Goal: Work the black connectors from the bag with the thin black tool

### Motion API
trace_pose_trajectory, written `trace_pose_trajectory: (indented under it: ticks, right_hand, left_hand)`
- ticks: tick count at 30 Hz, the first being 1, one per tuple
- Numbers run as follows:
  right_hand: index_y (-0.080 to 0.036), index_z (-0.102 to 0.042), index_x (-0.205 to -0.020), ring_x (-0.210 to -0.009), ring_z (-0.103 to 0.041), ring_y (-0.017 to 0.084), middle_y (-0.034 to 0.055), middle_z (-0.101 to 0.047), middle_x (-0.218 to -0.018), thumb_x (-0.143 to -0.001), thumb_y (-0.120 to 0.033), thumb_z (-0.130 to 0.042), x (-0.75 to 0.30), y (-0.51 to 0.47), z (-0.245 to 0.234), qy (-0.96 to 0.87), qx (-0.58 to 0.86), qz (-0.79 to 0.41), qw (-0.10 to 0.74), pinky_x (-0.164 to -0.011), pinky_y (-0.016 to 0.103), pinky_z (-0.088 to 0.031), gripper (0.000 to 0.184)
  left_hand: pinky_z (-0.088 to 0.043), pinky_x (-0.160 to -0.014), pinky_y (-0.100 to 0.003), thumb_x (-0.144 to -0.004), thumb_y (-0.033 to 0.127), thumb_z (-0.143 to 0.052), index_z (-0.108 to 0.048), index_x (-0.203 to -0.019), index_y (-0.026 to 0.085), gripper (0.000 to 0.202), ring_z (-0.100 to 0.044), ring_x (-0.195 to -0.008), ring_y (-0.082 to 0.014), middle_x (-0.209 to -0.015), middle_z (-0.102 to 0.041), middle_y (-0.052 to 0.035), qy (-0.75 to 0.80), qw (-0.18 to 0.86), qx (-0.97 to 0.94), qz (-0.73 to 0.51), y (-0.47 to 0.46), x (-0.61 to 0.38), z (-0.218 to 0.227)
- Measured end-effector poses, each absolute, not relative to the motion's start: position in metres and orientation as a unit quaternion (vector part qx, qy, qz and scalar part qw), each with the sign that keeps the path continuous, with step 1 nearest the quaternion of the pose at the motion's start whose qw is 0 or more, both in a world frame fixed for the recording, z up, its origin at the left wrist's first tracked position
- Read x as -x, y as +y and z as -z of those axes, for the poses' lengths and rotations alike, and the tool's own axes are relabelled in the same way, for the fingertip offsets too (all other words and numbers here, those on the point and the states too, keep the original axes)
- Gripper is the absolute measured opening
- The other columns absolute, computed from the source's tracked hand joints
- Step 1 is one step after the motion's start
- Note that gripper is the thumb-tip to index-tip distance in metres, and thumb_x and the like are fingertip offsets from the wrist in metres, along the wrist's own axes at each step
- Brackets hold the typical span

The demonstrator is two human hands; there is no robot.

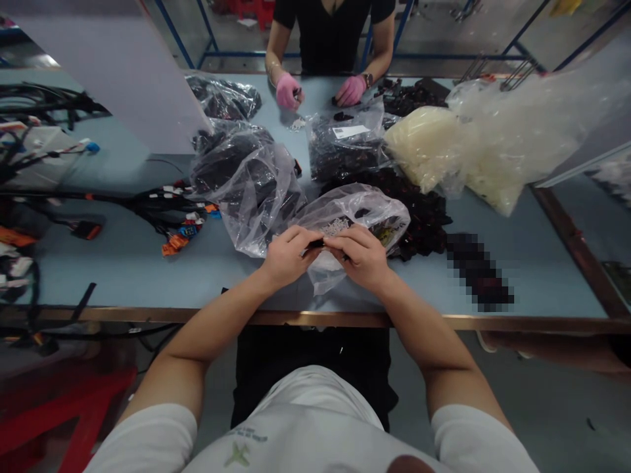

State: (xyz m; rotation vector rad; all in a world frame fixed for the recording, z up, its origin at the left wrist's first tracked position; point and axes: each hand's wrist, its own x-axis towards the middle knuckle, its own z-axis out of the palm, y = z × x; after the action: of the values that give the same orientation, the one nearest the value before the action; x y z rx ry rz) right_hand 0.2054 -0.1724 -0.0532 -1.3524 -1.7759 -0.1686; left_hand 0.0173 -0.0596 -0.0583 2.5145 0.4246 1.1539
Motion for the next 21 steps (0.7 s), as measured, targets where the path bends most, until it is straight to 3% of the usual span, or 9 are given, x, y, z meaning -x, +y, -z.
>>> trace_pose_trajectory:
  ticks: [9,14,18,21]
  right_hand:
    - [-0.027,-0.071,-0.142,-0.093,-0.070,0.022,0.0096,-0.076,-0.106,-0.106,-0.025,-0.059,-0.199,-0.171,0.063,-0.727,0.547,0.010,0.415,-0.088,0.041,-0.061,0.038]
    - [-0.027,-0.065,-0.149,-0.098,-0.074,0.021,0.0094,-0.078,-0.113,-0.106,-0.027,-0.057,-0.200,-0.171,0.056,-0.717,0.546,-0.013,0.433,-0.089,0.037,-0.064,0.044]
    - [-0.025,-0.072,-0.138,-0.098,-0.076,0.022,0.0091,-0.082,-0.111,-0.106,-0.027,-0.057,-0.213,-0.173,0.055,-0.678,0.599,-0.005,0.426,-0.092,0.036,-0.063,0.035]
    - [-0.023,-0.079,-0.125,-0.098,-0.076,0.024,0.0100,-0.084,-0.107,-0.104,-0.023,-0.054,-0.225,-0.172,0.058,-0.664,0.665,-0.004,0.343,-0.093,0.038,-0.061,0.032]
  left_hand:
    - [-0.062,-0.076,-0.027,-0.100,0.030,-0.072,-0.081,-0.107,0.022,0.013,-0.075,-0.079,-0.0160,-0.087,-0.080,-0.0033,0.219,0.166,-0.872,-0.405,-0.057,-0.017,0.061]
    - [-0.060,-0.074,-0.028,-0.099,0.032,-0.076,-0.080,-0.108,0.022,0.014,-0.073,-0.077,-0.0156,-0.088,-0.080,-0.0030,0.223,0.195,-0.870,-0.393,-0.053,-0.016,0.057]
    - [-0.061,-0.074,-0.028,-0.100,0.036,-0.075,-0.078,-0.110,0.022,0.018,-0.073,-0.082,-0.0161,-0.098,-0.081,-0.0051,0.223,0.214,-0.868,-0.388,-0.052,-0.016,0.053]
    - [-0.061,-0.074,-0.026,-0.099,0.036,-0.074,-0.076,-0.110,0.021,0.019,-0.075,-0.083,-0.0157,-0.099,-0.081,-0.0044,0.226,0.223,-0.861,-0.397,-0.053,-0.015,0.052]
